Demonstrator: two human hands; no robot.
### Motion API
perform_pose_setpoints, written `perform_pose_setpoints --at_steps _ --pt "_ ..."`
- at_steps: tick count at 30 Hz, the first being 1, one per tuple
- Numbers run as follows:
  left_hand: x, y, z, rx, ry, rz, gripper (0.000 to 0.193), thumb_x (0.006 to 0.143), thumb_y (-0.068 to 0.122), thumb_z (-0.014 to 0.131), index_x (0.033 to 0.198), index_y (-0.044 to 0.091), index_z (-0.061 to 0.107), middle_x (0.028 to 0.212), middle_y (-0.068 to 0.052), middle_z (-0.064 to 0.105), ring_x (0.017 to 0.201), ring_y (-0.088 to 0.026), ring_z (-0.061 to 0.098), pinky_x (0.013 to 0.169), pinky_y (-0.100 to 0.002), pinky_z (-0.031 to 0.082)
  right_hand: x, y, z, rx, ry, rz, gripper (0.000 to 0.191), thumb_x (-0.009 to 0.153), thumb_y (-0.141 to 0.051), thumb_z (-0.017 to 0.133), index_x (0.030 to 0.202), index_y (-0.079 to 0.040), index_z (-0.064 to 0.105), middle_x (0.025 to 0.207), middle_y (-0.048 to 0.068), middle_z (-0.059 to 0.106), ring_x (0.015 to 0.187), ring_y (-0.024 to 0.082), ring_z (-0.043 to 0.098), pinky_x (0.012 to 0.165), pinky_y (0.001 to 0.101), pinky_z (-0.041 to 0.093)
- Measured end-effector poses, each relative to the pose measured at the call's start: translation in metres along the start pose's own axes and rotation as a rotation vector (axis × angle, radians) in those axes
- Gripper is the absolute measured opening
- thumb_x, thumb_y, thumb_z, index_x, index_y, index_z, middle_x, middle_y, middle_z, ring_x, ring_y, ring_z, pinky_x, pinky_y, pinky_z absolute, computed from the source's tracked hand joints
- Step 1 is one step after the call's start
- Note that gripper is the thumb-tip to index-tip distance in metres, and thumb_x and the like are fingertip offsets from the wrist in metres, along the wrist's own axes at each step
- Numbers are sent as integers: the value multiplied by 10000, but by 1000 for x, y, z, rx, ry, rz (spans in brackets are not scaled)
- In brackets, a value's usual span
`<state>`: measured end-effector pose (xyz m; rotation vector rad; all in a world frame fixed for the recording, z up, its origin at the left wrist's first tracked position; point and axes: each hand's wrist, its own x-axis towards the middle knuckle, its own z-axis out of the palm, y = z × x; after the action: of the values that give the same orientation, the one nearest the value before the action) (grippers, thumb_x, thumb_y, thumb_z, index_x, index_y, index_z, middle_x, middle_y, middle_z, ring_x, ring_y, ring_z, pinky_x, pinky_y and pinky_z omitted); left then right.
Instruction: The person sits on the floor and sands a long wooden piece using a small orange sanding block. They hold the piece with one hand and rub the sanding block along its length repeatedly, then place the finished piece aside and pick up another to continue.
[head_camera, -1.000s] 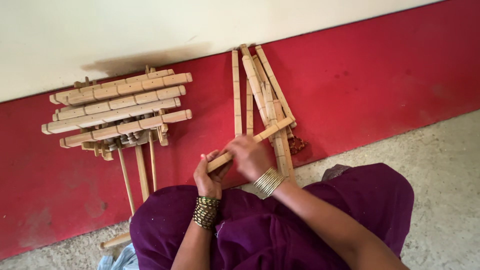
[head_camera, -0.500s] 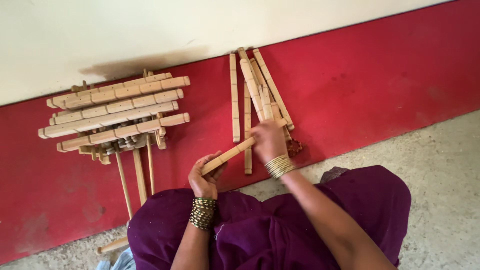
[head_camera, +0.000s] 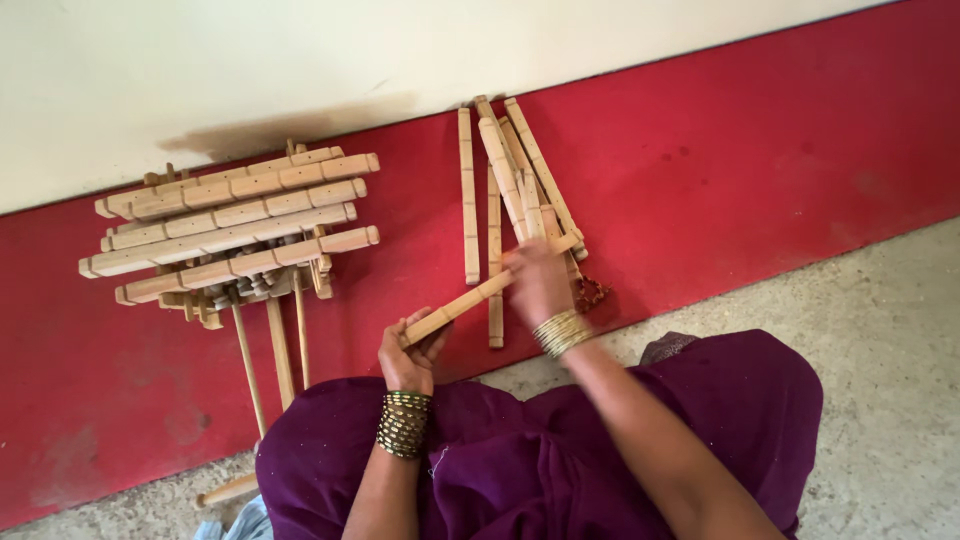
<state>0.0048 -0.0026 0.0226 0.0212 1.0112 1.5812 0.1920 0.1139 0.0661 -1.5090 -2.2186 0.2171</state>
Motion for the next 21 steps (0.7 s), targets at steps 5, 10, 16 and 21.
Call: perform_pose_setpoints --at_steps 5,10,16,21 --pt "-12 12 15 20 -44 21 511 957 313 331 1119 -97 590 1131 -228 651 1054 -369 655 917 -454 571 15 70 -14 -59 280 330 207 800 40 675 858 -144 748 903 56 685 924 252 612 788 402 553" --pt "-10 10 13 144 -131 -47 511 969 316 411 1170 -121 581 1129 -294 652 1035 -372 675 907 -432 572 9 26 -13 19 195 102 237 715 51 677 842 -135 749 850 53 688 854 244 622 729 383 562" --pt "13 -17 -23 -46 -245 92 443 1071 291 453 1214 -120 539 1137 -256 627 1038 -318 641 891 -422 560 -42 -95 5 191 45 -438 173 789 19 678 915 -92 723 956 48 722 959 198 649 778 341 576" --pt "10 -7 -22 -612 -720 -55 484 1120 183 336 1243 -259 489 1133 -412 578 994 -480 615 862 -542 536 -37 -91 -2 283 19 -510 163 814 -17 678 955 -91 712 1017 52 713 969 212 653 745 318 580"
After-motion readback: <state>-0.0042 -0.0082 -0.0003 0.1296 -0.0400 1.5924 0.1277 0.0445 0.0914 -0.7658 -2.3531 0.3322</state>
